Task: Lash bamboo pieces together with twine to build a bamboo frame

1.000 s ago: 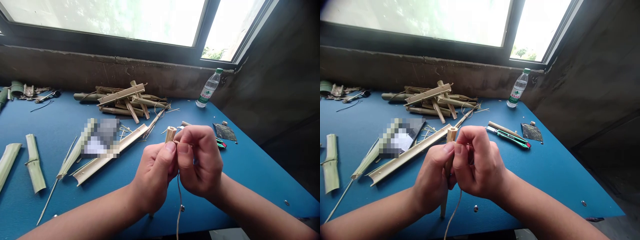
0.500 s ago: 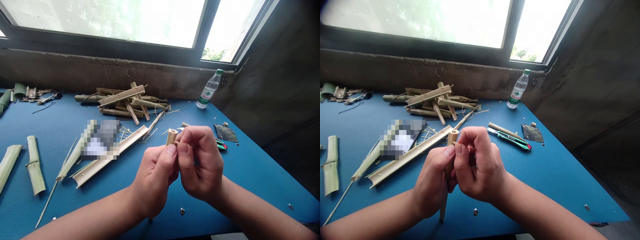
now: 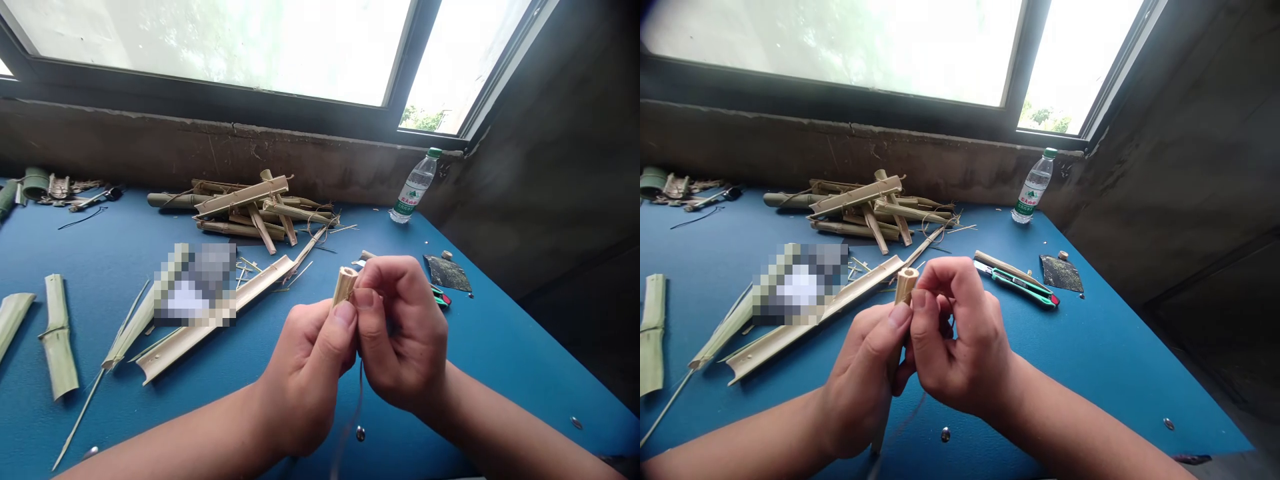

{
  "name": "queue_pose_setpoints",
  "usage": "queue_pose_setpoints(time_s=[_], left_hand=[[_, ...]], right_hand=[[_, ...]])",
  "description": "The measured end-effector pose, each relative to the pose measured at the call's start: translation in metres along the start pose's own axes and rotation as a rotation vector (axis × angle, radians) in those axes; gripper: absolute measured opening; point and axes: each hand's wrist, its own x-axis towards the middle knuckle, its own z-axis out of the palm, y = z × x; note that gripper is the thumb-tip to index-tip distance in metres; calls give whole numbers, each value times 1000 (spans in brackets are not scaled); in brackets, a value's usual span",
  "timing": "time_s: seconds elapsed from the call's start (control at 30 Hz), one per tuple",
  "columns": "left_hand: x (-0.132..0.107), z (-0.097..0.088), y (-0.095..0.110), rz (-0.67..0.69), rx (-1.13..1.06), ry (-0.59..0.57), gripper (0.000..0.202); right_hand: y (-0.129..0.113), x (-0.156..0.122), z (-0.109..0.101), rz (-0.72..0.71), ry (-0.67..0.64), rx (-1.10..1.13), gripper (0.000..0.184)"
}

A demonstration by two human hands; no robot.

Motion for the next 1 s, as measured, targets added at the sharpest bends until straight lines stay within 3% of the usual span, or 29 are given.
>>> queue_pose_setpoints(time_s=[0.1,0.27,0.37,0.47,0.63,0.83,1.0], left_hand=[[-2,1,-2,26,-57,-5,62],[0,1,0,104,14,-27,61],[1,1,1,202,20,-52,53],[2,2,1,243,48,-57,37],[3,2,4,107,-73,-46,28],[4,2,5,25,-239,-12,43],[4,3,6,-5,-248,-13,41]], right_hand=[[0,-1,0,15,-44,67,11],[2,1,0,-120,43,-44,16],[4,2,0,-180,59,-26,20],[6,3,-2,-111,111,48,13],[8,3,-5,-70,198,71,4],[9,0,-2,-118,148,59,12],[9,-1,-2,-117,139,67,15]])
